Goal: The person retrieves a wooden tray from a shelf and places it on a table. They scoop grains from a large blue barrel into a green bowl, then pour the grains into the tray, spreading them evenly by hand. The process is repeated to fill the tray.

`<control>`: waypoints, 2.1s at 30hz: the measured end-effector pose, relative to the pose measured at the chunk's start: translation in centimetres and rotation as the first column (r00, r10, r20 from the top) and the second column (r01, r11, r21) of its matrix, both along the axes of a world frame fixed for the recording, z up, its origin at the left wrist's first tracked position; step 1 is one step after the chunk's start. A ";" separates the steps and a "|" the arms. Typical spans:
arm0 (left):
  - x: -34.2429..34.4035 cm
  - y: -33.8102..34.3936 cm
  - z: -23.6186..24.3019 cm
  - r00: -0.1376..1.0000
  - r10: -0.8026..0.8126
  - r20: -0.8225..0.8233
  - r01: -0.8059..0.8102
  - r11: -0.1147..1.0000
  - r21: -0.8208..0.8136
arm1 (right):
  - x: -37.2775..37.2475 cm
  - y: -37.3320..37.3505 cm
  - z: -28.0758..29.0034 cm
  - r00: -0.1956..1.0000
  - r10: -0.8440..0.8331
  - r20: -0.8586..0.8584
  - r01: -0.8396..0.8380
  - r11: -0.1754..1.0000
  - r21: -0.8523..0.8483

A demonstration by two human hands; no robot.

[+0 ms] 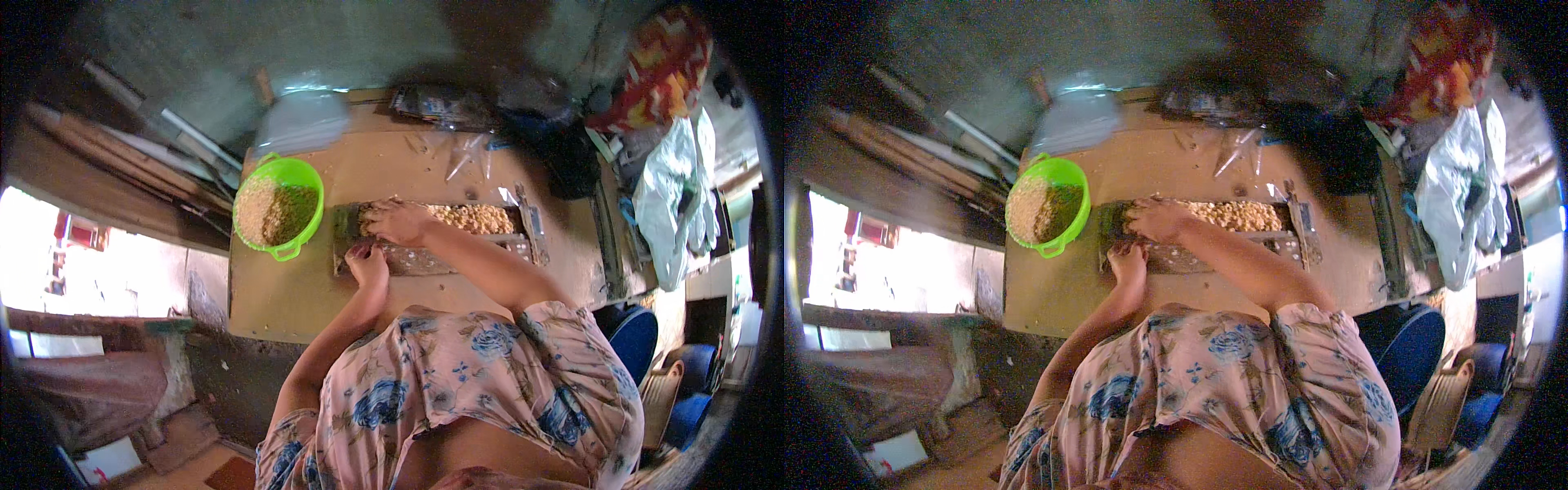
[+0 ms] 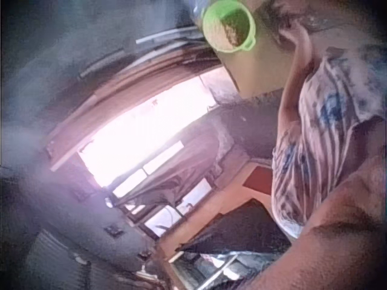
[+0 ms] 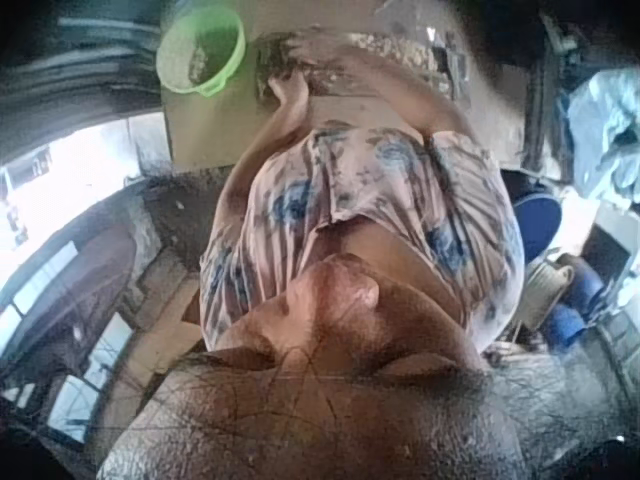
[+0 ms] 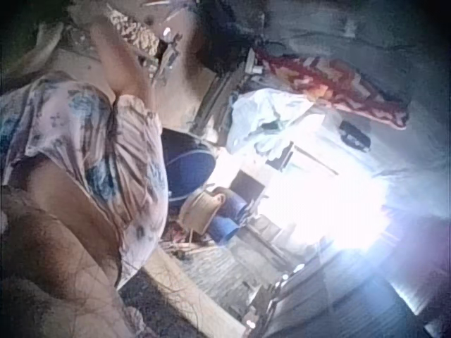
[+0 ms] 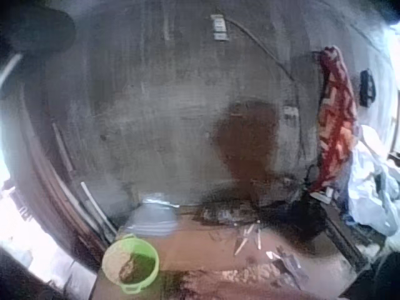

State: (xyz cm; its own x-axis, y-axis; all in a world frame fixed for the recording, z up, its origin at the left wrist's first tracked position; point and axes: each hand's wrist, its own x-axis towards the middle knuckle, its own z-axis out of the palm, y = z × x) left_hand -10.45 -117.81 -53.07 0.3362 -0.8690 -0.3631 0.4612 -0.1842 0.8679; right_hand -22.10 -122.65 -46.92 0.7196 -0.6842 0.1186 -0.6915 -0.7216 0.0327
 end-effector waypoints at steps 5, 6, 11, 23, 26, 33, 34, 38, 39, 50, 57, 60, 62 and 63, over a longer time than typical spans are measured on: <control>0.9 0.5 0.2 0.997 -0.044 0.069 0.043 0.999 0.015 | -3.2 0.6 -0.5 1.000 -0.014 0.007 0.013 0.997 0.081; 1.0 0.7 0.4 0.995 -0.039 0.090 0.037 0.999 0.018 | -4.2 1.3 0.5 1.000 -0.004 -0.015 0.005 0.997 0.074; 1.3 1.5 -0.8 0.720 0.083 0.689 0.164 0.944 -0.286 | -9.6 3.4 2.4 0.975 -0.131 0.181 0.116 0.989 0.091; 2.7 0.1 0.9 -0.146 0.468 0.872 0.704 0.668 -0.241 | -3.2 -3.4 0.1 0.997 -0.070 0.040 0.061 0.978 0.200; 3.0 0.1 1.4 -0.191 0.485 0.854 0.709 0.670 -0.222 | -4.7 -2.9 -0.3 0.991 -0.114 -0.067 0.126 0.967 0.221; 3.7 -0.8 0.9 -0.135 0.526 0.840 0.710 0.643 -0.288 | -10.7 1.1 0.8 0.946 -0.256 -0.199 0.292 0.941 0.174; 3.7 -0.9 0.9 -0.131 0.525 0.841 0.718 0.635 -0.285 | -10.7 1.9 1.3 0.958 -0.257 -0.126 0.274 0.952 0.135; 3.9 -0.8 0.9 -0.194 0.536 0.822 0.737 0.633 -0.239 | -5.8 3.5 1.4 0.966 -0.254 0.038 0.244 0.955 0.170; 3.9 -1.0 0.7 -0.210 0.539 0.816 0.742 0.632 -0.226 | -4.7 3.6 0.5 0.977 -0.195 0.082 0.193 0.981 0.030; 4.1 -1.5 0.9 -0.148 0.629 0.763 0.762 0.564 -0.317 | -10.5 4.4 -1.9 0.966 -0.160 0.205 0.172 0.984 -0.045; 4.0 -1.1 1.2 -0.165 0.560 0.812 0.795 0.563 -0.227 | -16.9 6.3 -2.0 0.922 -0.190 0.338 0.208 0.978 -0.018; 3.6 -1.0 1.2 -0.174 0.583 0.794 0.790 0.564 -0.241 | -17.9 6.6 -2.4 0.911 -0.201 0.360 0.229 0.973 -0.037; 3.1 -0.7 1.1 -0.162 0.571 0.804 0.798 0.556 -0.233 | -16.5 6.6 -2.3 0.912 -0.196 0.359 0.258 0.957 -0.132; 2.9 -0.8 1.0 -0.158 0.573 0.804 0.805 0.547 -0.231 | -15.5 6.5 -2.2 0.940 -0.185 0.285 0.238 0.957 -0.163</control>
State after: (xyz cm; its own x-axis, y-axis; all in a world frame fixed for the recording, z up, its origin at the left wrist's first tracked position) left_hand -7.51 -118.57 -52.06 -0.5446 -0.5042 0.6703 -0.7178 0.6935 -0.0616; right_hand -37.65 -116.11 -49.10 0.4848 -0.7622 0.4291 -0.8302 -0.5553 -0.0485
